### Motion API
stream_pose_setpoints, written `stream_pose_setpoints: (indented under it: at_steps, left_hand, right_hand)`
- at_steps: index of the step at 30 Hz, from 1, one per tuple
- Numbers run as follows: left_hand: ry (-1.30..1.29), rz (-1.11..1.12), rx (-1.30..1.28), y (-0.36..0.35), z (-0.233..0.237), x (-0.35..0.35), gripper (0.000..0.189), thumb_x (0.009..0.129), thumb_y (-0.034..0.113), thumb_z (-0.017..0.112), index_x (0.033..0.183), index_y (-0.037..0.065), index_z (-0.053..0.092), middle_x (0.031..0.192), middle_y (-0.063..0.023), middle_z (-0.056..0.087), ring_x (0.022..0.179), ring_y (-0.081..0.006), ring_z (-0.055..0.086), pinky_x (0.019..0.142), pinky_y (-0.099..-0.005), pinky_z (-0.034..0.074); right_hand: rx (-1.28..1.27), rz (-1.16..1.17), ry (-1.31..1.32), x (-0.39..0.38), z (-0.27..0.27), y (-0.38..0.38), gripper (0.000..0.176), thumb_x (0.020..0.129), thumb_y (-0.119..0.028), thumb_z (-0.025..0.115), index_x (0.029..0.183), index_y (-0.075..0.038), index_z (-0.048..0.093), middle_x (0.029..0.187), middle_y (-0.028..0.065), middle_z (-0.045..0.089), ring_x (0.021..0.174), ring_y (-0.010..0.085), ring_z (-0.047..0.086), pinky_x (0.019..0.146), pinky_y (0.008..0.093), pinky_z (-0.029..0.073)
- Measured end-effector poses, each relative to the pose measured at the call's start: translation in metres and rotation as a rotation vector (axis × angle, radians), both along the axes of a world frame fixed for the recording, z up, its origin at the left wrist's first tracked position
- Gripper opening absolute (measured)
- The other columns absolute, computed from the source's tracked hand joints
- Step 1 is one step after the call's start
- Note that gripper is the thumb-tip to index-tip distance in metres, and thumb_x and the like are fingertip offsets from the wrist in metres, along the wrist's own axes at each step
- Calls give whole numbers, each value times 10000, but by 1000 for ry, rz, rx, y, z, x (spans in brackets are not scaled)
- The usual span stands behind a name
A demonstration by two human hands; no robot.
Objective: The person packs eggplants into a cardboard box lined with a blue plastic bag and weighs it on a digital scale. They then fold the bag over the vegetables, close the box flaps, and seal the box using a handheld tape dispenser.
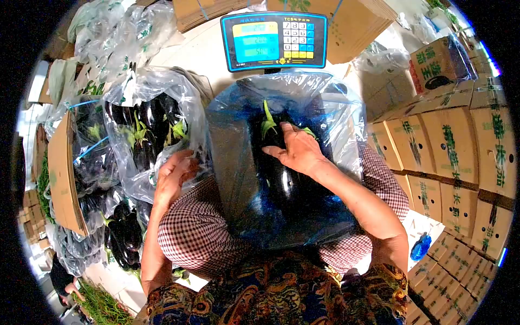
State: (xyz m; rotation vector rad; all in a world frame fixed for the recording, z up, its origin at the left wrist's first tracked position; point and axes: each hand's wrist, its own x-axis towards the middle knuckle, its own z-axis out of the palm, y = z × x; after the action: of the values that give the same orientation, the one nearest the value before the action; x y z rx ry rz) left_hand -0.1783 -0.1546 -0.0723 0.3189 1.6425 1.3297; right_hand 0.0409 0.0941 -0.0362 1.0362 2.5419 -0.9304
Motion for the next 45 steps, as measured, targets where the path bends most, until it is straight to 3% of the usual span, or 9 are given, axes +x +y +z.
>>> stream_pose_setpoints:
  at_steps: [11, 16, 19, 28, 33, 36, 37, 39, 45]
  left_hand:
    - [167, -159, -70, 11, 7, 3, 302, 955, 125, 534, 1225, -9, 549, 988, -98, 670, 853, -149, 635, 761, -276, 512]
    - [178, -188, 61, 30, 19, -1, 302, 946, 174, 550, 1191, -3, 568, 979, -73, 664, 865, -123, 623, 767, -262, 489]
    - [187, -207, 121, 43, 30, -3, 317, 940, 196, 559, 1188, 0, 572, 984, -66, 659, 863, -118, 619, 751, -253, 483]
    - [240, -561, 268, 80, 65, 9, 373, 926, 252, 590, 1235, 44, 571, 1047, -82, 660, 971, -162, 627, 843, -295, 499]
    - [256, -676, 411, 98, 79, 9, 426, 925, 337, 598, 1244, 55, 567, 1082, -88, 661, 965, -163, 634, 841, -302, 504]
    - [308, -734, 318, 108, 93, 15, 455, 920, 370, 604, 1256, 66, 560, 1066, -77, 662, 984, -143, 618, 859, -270, 484]
    - [333, -758, 297, 111, 95, 19, 456, 920, 372, 606, 1256, 68, 559, 1064, -74, 661, 990, -139, 614, 863, -263, 479]
    - [359, -799, 378, 117, 86, 28, 425, 926, 333, 607, 1249, 63, 558, 1053, -65, 657, 1011, -137, 603, 888, -277, 472]
    - [426, -788, 345, 122, 86, 35, 374, 915, 264, 611, 1212, 39, 581, 1040, -85, 669, 969, -145, 616, 869, -293, 481]
  right_hand:
    - [22, 20, -160, -21, -22, 1, 681, 781, -483, 670, 1154, 17, 399, 879, 283, 638, 911, 450, 614, 786, 482, 480]
    - [-133, -78, -104, -10, 13, 4, 822, 758, -394, 708, 1330, 66, 339, 954, 313, 623, 966, 449, 595, 841, 443, 456]
    - [-104, -145, -27, -2, 39, 0, 747, 728, -377, 725, 1221, 73, 390, 902, 268, 626, 939, 417, 610, 833, 430, 471]
    - [-236, -77, 363, 32, 119, 16, 679, 747, -257, 767, 1278, 17, 447, 1110, 148, 612, 1078, 271, 556, 1029, 388, 378]
    - [37, -97, 386, 34, 166, 45, 835, 728, -478, 711, 1361, -2, 447, 1228, 163, 563, 1161, 254, 515, 1027, 373, 368]
    - [-426, -230, 310, 9, 187, 27, 558, 717, -229, 780, 1158, -25, 507, 984, 100, 602, 905, 205, 586, 824, 321, 472]
    - [-425, -159, 224, 6, 171, 30, 473, 753, -225, 782, 1122, -56, 538, 913, 57, 605, 820, 166, 598, 709, 290, 508]
    - [-231, 144, 200, 11, 121, 42, 746, 748, -441, 723, 1299, 7, 491, 1107, 145, 616, 1057, 251, 563, 953, 340, 408]
    - [-73, 99, -11, -11, 44, 16, 723, 754, -486, 687, 1139, 78, 451, 1078, 281, 581, 1026, 375, 583, 865, 403, 456]
